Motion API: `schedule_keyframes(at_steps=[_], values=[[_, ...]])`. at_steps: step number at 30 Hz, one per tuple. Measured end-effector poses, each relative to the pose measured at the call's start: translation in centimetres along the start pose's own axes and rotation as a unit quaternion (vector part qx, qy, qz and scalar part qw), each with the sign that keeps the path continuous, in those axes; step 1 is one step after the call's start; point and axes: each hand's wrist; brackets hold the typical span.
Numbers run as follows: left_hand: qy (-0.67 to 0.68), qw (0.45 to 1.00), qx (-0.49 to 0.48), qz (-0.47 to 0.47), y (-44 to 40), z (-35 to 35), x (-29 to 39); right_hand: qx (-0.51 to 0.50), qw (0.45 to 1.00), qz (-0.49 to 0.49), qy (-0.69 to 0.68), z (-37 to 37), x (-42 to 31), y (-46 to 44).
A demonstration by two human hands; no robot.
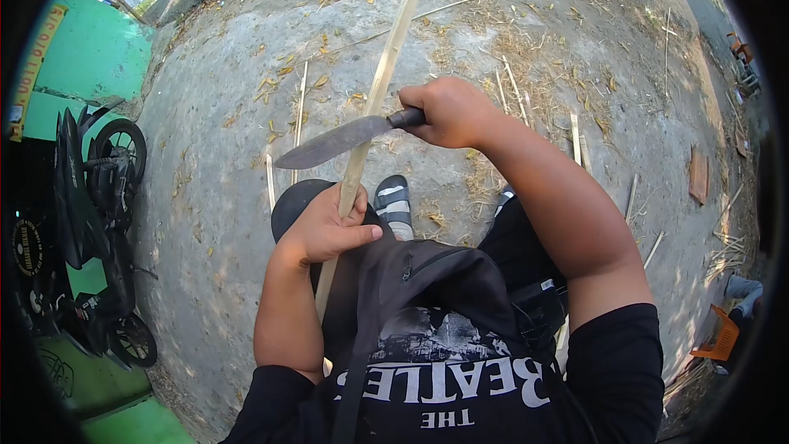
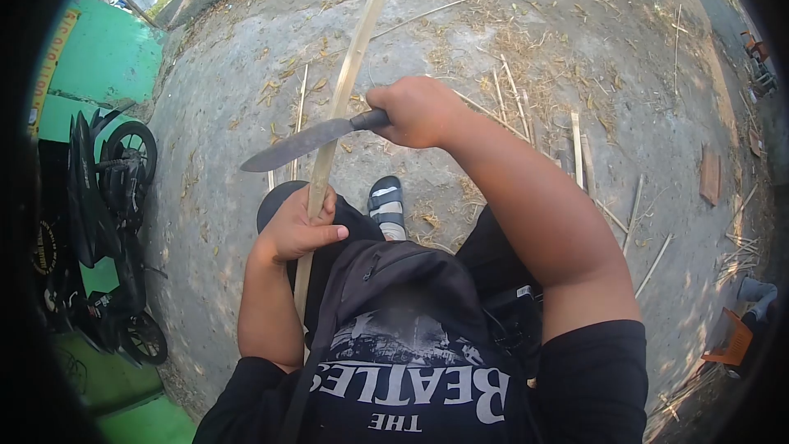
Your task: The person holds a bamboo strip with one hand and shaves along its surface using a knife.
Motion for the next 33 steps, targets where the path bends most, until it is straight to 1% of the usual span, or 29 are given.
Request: schedule_keyframes(at_steps=[1, 2, 7, 10, 11, 13, 14, 16, 17, 20, 21, 23, 24, 26, 28, 32, 33], values=[[-0.029, 1.0, 0.004, 0.01, -0.1, 0.3, 0.2, -0.028, 0.999, 0.017, 0.03, -0.1, 0.6, -0.2], [-0.059, 0.998, 0.007, 0.02, -0.2, 0.5, 0.3, -0.03, 0.999, 0.027, 0.029, 0.2, 0.7, -0.1], [-0.004, 1.0, 0.002, 0.003, -0.3, 0.0, -0.1, -0.037, 0.997, 0.057, 0.037, -0.2, -0.1, -0.4], [0.043, 0.999, 0.024, -0.011, 0.0, 0.6, 0.0, -0.019, 0.998, 0.038, 0.052, -0.1, -0.8, 0.0], [0.062, 0.997, 0.036, -0.015, 0.0, 0.8, 0.3, -0.039, 0.997, 0.044, 0.055, -0.3, -1.1, 0.0], [0.04, 0.999, 0.037, -0.003, -0.2, 0.9, 0.5, -0.077, 0.994, 0.054, 0.061, -1.0, -2.0, -0.1], [0.03, 0.999, 0.038, 0.0, 0.0, 1.0, 0.4, -0.079, 0.991, 0.088, 0.058, -1.2, -2.0, -0.3], [0.056, 0.997, 0.043, 0.01, -0.3, 0.9, -0.4, -0.083, 0.983, 0.157, 0.054, -1.6, -1.0, -0.7], [0.066, 0.997, 0.045, 0.019, -0.5, 0.8, -0.5, -0.083, 0.98, 0.17, 0.057, -1.8, -0.4, -0.7], [0.066, 0.996, 0.062, -0.001, -0.4, 0.9, -0.2, -0.077, 0.987, 0.136, 0.044, -1.5, -0.5, -0.1], [0.066, 0.996, 0.062, -0.003, -0.5, 1.0, -0.2, -0.094, 0.985, 0.133, 0.054, -1.9, -1.3, -0.1], [0.064, 0.996, 0.064, -0.008, -0.5, 1.1, -0.2, -0.096, 0.988, 0.1, 0.065, -1.7, -2.4, 0.1], [0.056, 0.996, 0.067, 0.004, -0.6, 1.2, -0.4, -0.097, 0.989, 0.083, 0.069, -1.6, -2.8, 0.1], [0.041, 0.996, 0.07, 0.029, -0.9, 1.6, -0.8, -0.105, 0.982, 0.137, 0.081, -2.0, -2.1, -0.4], [0.017, 0.996, 0.08, 0.02, -0.9, 1.7, -0.8, -0.093, 0.972, 0.204, 0.071, -2.7, -0.4, -0.7], [-0.005, 0.993, 0.116, 0.001, -1.1, 1.6, -0.7, -0.113, 0.978, 0.169, 0.051, -2.3, -1.3, -0.3], [-0.01, 0.992, 0.124, -0.002, -1.1, 1.8, -0.6, -0.126, 0.981, 0.13, 0.07, -1.9, -1.8, -0.2]])
Point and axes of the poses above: each hand's wrist, its own y-axis away from the middle knuckle, its own z-axis out of the palm, x = y × z, and after that the axes turned 9 degrees about -z, right-handed
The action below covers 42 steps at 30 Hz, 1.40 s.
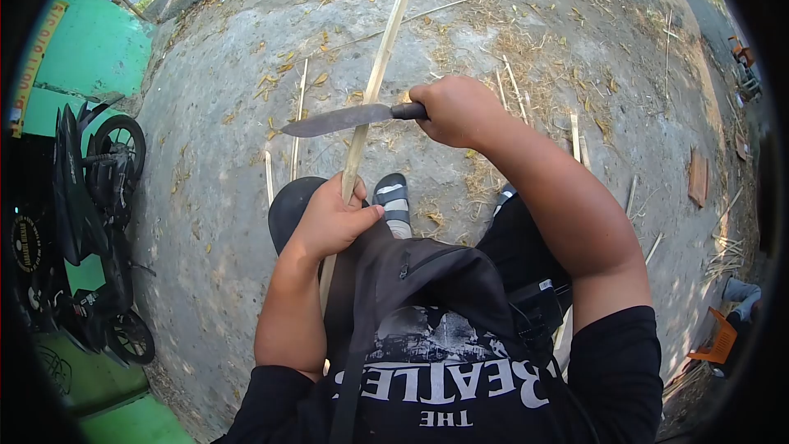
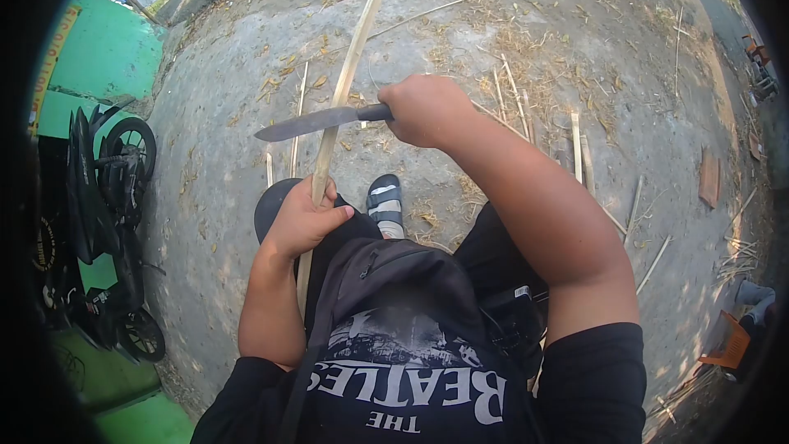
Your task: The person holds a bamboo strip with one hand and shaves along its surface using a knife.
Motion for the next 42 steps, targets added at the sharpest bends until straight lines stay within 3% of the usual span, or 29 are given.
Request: schedule_keyframes(at_steps=[3, 7, 15, 18, 22, 26, 33, 39, 42], values=[[-0.023, 0.999, 0.019, -0.01, 0.2, 0.7, 0.2, 0.001, 1.0, -0.006, -0.005, -0.1, -0.7, 0.3], [-0.072, 0.997, 0.038, -0.007, 0.1, 1.2, 0.4, -0.019, 0.996, 0.083, -0.026, -1.1, 2.1, -0.8], [-0.09, 0.992, 0.087, -0.014, 0.0, 1.7, 0.3, -0.038, 0.999, 0.024, -0.019, -0.3, -0.2, 0.5], [-0.125, 0.989, 0.082, -0.009, 0.4, 1.8, 1.0, -0.034, 0.995, 0.082, -0.035, -0.4, 1.7, -0.4], [-0.108, 0.99, 0.089, 0.002, -0.3, 1.5, 0.1, -0.012, 0.994, 0.088, -0.062, 0.1, 1.6, -0.8], [-0.139, 0.984, 0.108, 0.014, -0.2, 1.7, -0.1, -0.024, 1.0, 0.002, 0.005, 0.1, -0.1, 0.1], [-0.133, 0.988, 0.085, 0.003, 0.3, 2.0, 0.5, 0.001, 0.992, 0.119, -0.035, -0.4, 3.8, -0.7], [-0.128, 0.987, 0.094, -0.004, 0.2, 1.9, 0.6, -0.037, 0.999, 0.039, -0.003, 0.1, 0.5, -0.1], [-0.134, 0.986, 0.096, -0.009, 0.7, 2.2, 1.2, -0.005, 0.996, 0.089, -0.022, 0.2, 1.6, -0.6]])
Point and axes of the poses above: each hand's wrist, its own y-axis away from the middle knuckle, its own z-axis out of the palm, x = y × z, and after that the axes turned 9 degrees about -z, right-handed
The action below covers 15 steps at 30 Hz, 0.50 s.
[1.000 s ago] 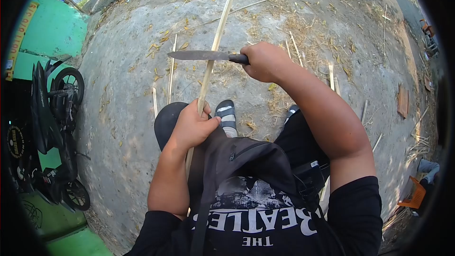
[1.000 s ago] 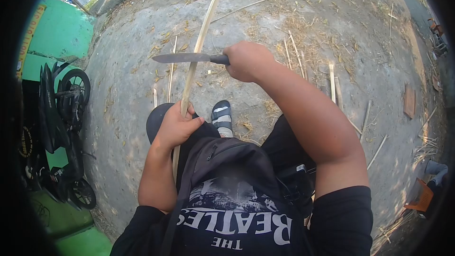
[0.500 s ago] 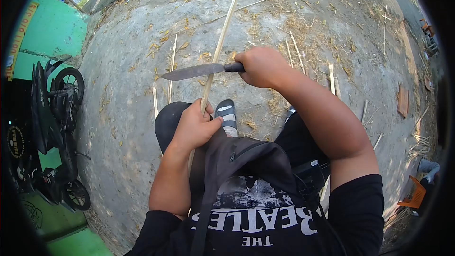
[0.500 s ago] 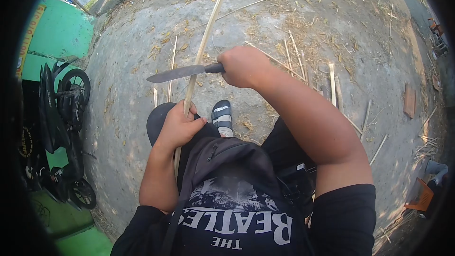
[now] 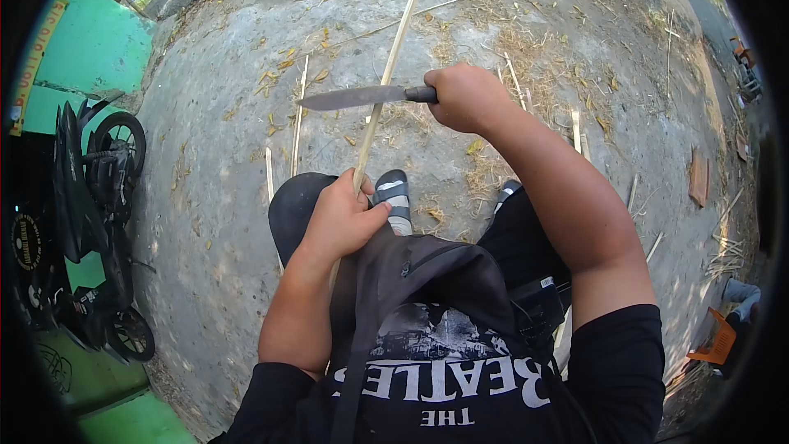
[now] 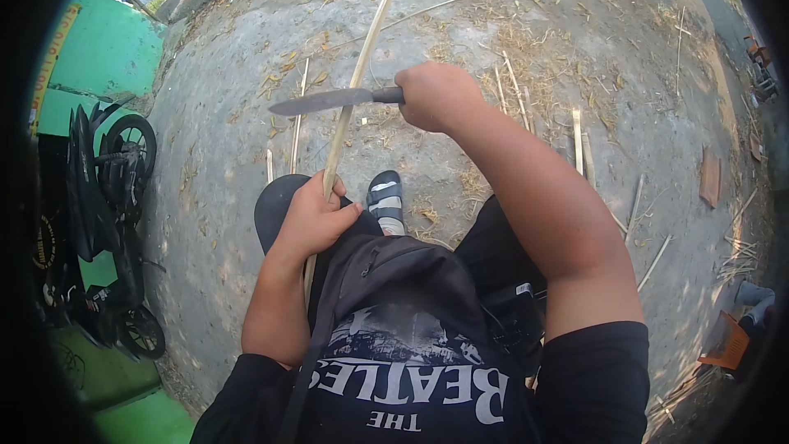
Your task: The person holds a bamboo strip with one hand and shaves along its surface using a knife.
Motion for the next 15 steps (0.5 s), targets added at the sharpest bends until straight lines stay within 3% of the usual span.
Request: schedule_keyframes(at_steps=[2, 5, 10, 15], values=[[-0.01, 1.0, 0.003, 0.004, 0.2, 0.1, 0.2, -0.005, 0.999, 0.046, 0.012, -1.2, 1.2, -0.7], [-0.027, 0.999, 0.019, 0.008, -0.1, 0.2, -0.1, 0.005, 0.999, 0.036, -0.026, -0.9, 0.6, 0.0], [-0.05, 0.998, 0.024, 0.009, 0.0, 0.7, 0.5, -0.048, 0.995, -0.078, 0.031, -0.2, -2.5, 1.6], [-0.055, 0.998, 0.019, 0.02, -0.1, 1.0, 0.1, -0.018, 1.0, -0.019, 0.007, -0.4, -0.4, -0.3]])
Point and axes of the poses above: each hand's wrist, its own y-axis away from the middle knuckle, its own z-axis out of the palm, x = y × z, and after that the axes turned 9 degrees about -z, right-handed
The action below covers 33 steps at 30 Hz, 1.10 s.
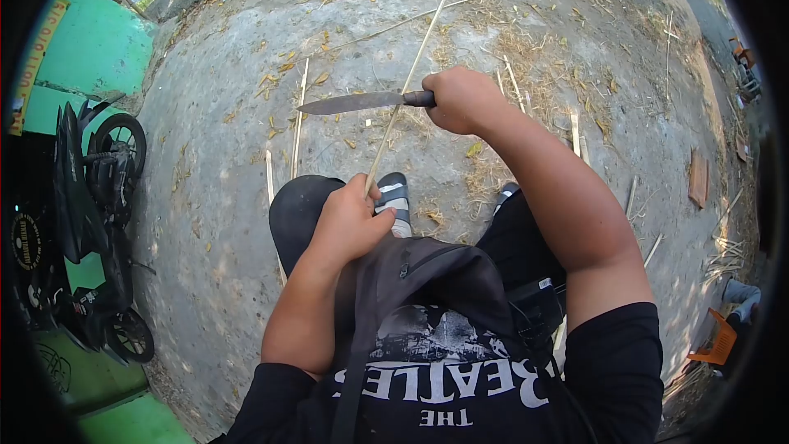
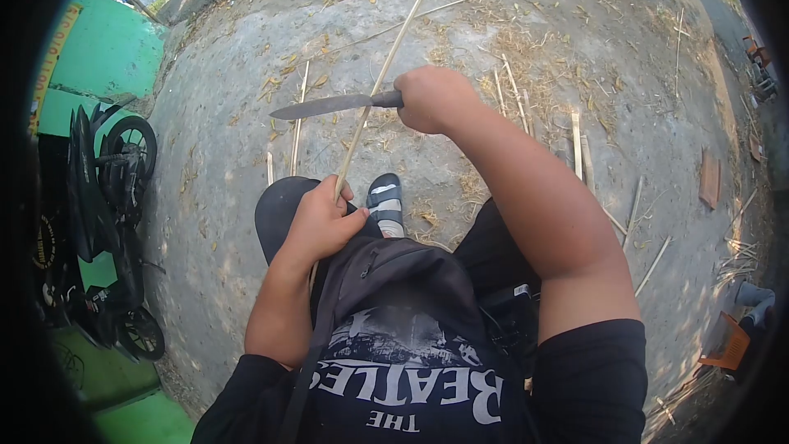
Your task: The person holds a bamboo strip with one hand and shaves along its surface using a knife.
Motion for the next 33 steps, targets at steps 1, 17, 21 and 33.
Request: schedule_keyframes(at_steps=[1, 17, 21, 33], values=[[-0.001, 1.0, -0.002, -0.003, 0.1, -0.2, 0.2, 0.006, 1.0, 0.004, -0.005, 0.0, -0.3, 0.2], [0.123, 0.992, -0.013, -0.029, -0.3, -0.5, -0.9, 0.008, 0.999, -0.03, -0.012, 0.3, -0.5, 1.1], [0.083, 0.996, -0.01, -0.015, 0.1, -0.5, -0.5, 0.007, 0.999, 0.029, -0.026, -0.1, -0.2, 0.8], [0.05, 0.999, -0.008, -0.01, -0.2, -0.4, -0.3, -0.025, 0.997, -0.078, -0.007, 0.2, -1.4, 1.1]])
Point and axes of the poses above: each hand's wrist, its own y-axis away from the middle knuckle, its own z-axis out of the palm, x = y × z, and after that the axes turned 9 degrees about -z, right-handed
